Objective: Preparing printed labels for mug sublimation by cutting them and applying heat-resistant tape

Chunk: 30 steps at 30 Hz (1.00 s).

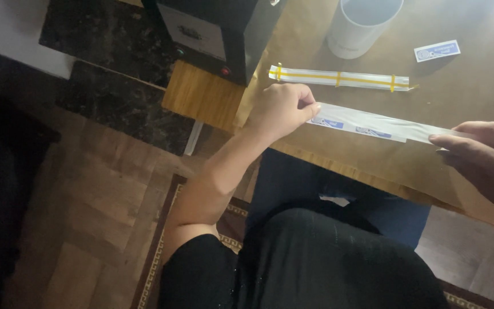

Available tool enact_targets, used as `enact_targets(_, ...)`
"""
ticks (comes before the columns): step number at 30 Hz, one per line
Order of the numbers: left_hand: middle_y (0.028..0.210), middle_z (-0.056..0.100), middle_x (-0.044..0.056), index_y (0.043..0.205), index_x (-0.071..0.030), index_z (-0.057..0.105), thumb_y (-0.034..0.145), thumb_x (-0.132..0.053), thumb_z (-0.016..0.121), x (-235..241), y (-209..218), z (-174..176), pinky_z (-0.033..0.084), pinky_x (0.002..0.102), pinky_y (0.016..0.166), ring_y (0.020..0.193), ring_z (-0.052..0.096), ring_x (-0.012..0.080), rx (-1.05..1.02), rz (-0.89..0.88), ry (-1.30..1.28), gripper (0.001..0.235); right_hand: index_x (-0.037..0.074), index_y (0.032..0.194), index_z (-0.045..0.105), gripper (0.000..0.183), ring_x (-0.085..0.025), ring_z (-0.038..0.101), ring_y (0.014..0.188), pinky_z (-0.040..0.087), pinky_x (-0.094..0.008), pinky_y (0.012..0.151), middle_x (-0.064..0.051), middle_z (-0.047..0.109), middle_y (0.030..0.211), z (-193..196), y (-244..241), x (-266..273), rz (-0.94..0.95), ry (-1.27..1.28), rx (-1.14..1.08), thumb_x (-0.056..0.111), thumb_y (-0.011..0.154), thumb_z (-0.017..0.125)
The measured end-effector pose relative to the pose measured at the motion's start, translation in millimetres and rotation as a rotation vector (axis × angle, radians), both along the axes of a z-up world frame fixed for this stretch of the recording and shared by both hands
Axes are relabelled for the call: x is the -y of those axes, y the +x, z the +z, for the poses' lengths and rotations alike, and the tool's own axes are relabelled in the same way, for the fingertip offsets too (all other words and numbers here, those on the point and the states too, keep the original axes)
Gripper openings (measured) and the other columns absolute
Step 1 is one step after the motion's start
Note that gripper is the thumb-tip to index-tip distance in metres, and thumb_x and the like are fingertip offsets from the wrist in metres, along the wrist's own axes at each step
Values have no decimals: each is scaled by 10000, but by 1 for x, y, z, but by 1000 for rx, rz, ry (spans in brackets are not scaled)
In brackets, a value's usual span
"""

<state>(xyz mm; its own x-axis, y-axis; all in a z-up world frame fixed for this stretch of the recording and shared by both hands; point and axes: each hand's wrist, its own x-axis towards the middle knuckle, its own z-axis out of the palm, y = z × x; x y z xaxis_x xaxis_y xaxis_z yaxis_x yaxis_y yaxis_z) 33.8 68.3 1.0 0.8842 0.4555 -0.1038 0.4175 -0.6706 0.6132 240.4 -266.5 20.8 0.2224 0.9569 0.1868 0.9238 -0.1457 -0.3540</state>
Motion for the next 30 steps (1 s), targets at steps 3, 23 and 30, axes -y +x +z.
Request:
enact_targets(3, 846, 786, -4, 849, -217, 735, 899, -415, 669, -1, 2, 5, 534, 439, 698, 846, 736, 252, -137, -10, 14, 215, 298, 1283, 727, 272, -241, 642, 965, 511, -378, 984, 29, 708, 1254, -18, 8, -4, 6, -23, 124, 212, 1025, 727)
enact_targets(23, 1006, 772, 21, 954, -230, 707, 944, -418, 636, -5, 0, 6, 535, 474, 807, 981, 716, 285, -359, 24, -5, 202, 518, 1305, 596, 354, -271, 734, 1046, 542, -422, 981, 135, 703, 1234, -21, 7, -29, -57, -379, 335, 440, 960, 572)
enact_targets(30, 997, 769, 30, 912, -217, 661, 959, -398, 616, -11, -3, 5, 516, 467, 799, 978, 713, 285, -366, -7, -25, 193, 379, 1294, 707, 341, -206, 603, 822, 506, -326, 867, 23, 686, 1108, -65, 40, 4, 17, -129, 173, 217, 995, 712)
